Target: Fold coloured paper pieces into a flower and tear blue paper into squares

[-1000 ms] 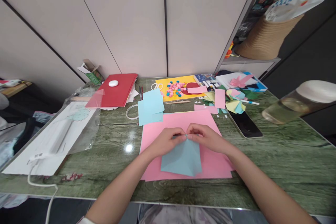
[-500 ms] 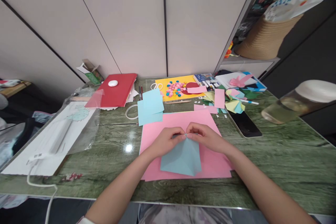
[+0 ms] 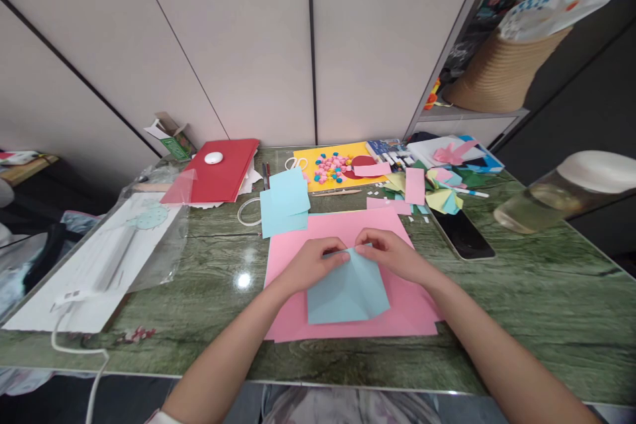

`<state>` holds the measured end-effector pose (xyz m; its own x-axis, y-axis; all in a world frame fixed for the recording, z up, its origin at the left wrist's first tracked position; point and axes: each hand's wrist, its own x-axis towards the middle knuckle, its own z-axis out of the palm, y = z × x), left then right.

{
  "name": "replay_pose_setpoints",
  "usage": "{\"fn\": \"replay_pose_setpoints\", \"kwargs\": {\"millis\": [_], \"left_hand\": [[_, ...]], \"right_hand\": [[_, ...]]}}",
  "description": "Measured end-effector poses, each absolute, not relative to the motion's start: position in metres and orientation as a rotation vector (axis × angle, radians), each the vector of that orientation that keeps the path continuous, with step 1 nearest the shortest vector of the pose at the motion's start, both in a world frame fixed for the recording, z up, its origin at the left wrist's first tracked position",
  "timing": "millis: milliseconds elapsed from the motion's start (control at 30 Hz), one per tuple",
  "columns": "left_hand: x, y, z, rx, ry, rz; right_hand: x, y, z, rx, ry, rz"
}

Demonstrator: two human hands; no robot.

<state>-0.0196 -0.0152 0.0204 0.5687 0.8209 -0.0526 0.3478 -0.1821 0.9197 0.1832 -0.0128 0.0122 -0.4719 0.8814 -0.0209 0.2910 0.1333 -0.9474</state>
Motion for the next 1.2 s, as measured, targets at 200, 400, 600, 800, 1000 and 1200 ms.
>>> {"fn": "replay_pose_setpoints", "kwargs": {"millis": [200,400,600,800,1000,1200], "left_hand": [[-0.024,-0.009,0.015,1.78,1.11,0.529],[-0.023,-0.01,0.015,1.77,1.157,0.576],[-0.024,-0.008,0.015,1.759,1.163,0.592],[-0.024,-0.008,0.015,1.746,1.162,0.604],[-0.025,-0.007,0.02,1.686,1.134,0.605],[-0.026,-0.009,0.021,1.575,1.072,0.289]], "right_hand": [[0.185,-0.008,0.002,-1.176,-1.765,1.301],[0.182,-0.008,-0.001,-1.191,-1.695,1.263],[0.182,-0.006,-0.001,-1.201,-1.667,1.259],[0.182,-0.005,0.0,-1.212,-1.66,1.288],[0.184,-0.004,-0.002,-1.244,-1.678,1.328],[0.182,-0.007,-0.001,-1.246,-1.708,1.272]]}}
